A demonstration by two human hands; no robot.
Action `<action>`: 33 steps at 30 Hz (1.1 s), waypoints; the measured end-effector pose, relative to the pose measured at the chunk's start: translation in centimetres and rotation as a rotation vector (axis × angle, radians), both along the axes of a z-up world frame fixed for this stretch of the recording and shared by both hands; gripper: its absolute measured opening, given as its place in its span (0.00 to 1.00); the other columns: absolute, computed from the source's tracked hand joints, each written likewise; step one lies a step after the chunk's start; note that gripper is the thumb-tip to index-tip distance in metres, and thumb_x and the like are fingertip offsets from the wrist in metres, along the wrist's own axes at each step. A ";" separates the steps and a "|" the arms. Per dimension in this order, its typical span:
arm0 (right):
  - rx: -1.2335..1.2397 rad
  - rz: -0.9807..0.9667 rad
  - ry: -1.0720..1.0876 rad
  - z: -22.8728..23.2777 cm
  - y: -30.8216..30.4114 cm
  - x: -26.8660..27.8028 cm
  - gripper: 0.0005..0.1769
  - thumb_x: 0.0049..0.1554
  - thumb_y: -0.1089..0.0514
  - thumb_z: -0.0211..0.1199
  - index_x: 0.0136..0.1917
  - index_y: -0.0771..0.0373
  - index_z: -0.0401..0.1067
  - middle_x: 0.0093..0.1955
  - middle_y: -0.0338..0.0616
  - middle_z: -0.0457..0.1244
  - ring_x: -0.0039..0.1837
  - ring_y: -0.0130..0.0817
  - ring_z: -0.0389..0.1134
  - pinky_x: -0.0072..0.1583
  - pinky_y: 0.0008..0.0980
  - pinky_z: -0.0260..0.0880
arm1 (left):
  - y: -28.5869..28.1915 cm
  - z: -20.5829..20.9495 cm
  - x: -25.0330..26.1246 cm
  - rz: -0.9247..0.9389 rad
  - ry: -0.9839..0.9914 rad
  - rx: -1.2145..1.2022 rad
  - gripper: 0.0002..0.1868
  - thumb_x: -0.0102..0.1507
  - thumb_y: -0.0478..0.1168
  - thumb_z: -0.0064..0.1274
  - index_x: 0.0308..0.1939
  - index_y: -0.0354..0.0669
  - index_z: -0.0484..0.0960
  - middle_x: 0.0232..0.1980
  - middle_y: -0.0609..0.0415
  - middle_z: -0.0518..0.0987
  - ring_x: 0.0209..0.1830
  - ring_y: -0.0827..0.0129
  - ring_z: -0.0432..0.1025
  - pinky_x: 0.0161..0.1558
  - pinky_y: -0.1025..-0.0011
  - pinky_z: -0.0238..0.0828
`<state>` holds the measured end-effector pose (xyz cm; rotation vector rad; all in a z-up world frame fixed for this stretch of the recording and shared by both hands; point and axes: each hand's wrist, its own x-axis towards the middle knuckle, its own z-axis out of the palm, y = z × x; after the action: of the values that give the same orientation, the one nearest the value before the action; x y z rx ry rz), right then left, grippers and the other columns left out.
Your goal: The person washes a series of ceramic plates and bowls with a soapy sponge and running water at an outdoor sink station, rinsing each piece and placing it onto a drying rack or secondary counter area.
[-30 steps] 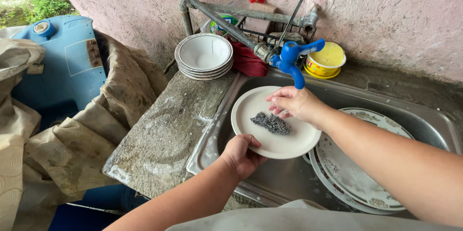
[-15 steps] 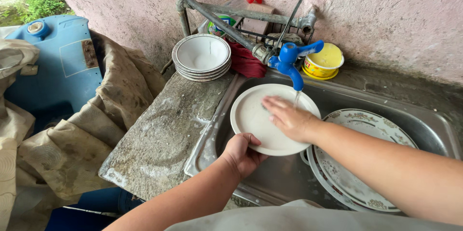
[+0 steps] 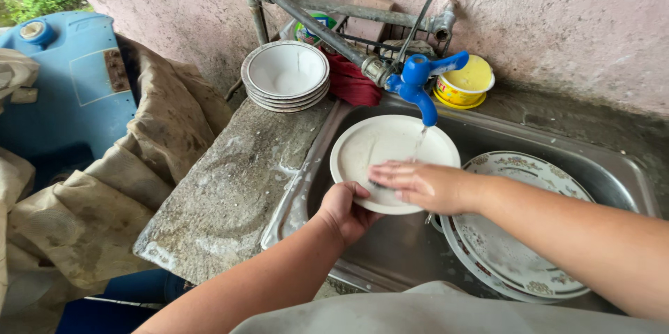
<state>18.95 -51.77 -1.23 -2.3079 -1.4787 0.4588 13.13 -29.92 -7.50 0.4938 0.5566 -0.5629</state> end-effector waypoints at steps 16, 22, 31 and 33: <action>-0.263 -0.251 -0.259 -0.7 0.9 6.0 0.32 0.63 0.55 0.52 0.79 0.59 0.53 0.83 0.47 0.45 0.83 0.47 0.40 0.79 0.44 0.40 | -0.6 -0.8 -0.5 -0.106 0.005 -0.076 0.25 0.52 0.33 0.41 0.54 0.26 0.73 0.50 0.39 0.82 0.48 0.50 0.81 0.47 0.57 0.84; -0.192 -0.084 -0.184 -1.8 2.5 3.7 0.35 0.61 0.58 0.49 0.81 0.55 0.52 0.85 0.46 0.44 0.86 0.46 0.39 0.80 0.47 0.39 | -1.1 -0.9 -0.4 -0.198 -0.060 -0.030 0.24 0.54 0.33 0.42 0.53 0.29 0.74 0.49 0.42 0.82 0.47 0.53 0.81 0.46 0.61 0.83; -0.234 -0.105 -0.103 0.5 4.3 1.9 0.37 0.64 0.54 0.46 0.83 0.51 0.40 0.86 0.42 0.36 0.86 0.41 0.34 0.79 0.56 0.29 | -1.1 0.8 -0.5 -0.220 -0.103 0.015 0.22 0.54 0.31 0.40 0.52 0.26 0.73 0.49 0.41 0.82 0.48 0.53 0.81 0.52 0.60 0.82; -0.226 -0.130 -0.112 0.9 4.2 2.0 0.38 0.63 0.53 0.47 0.83 0.49 0.39 0.87 0.40 0.34 0.86 0.41 0.33 0.79 0.57 0.28 | -1.3 1.0 -0.4 -0.233 -0.126 0.032 0.23 0.53 0.31 0.39 0.51 0.26 0.73 0.49 0.41 0.82 0.48 0.53 0.81 0.54 0.58 0.82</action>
<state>20.92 -47.58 -0.37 -2.6275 -1.3767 0.4890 12.75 -31.25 -6.47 0.6247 0.3901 -0.7399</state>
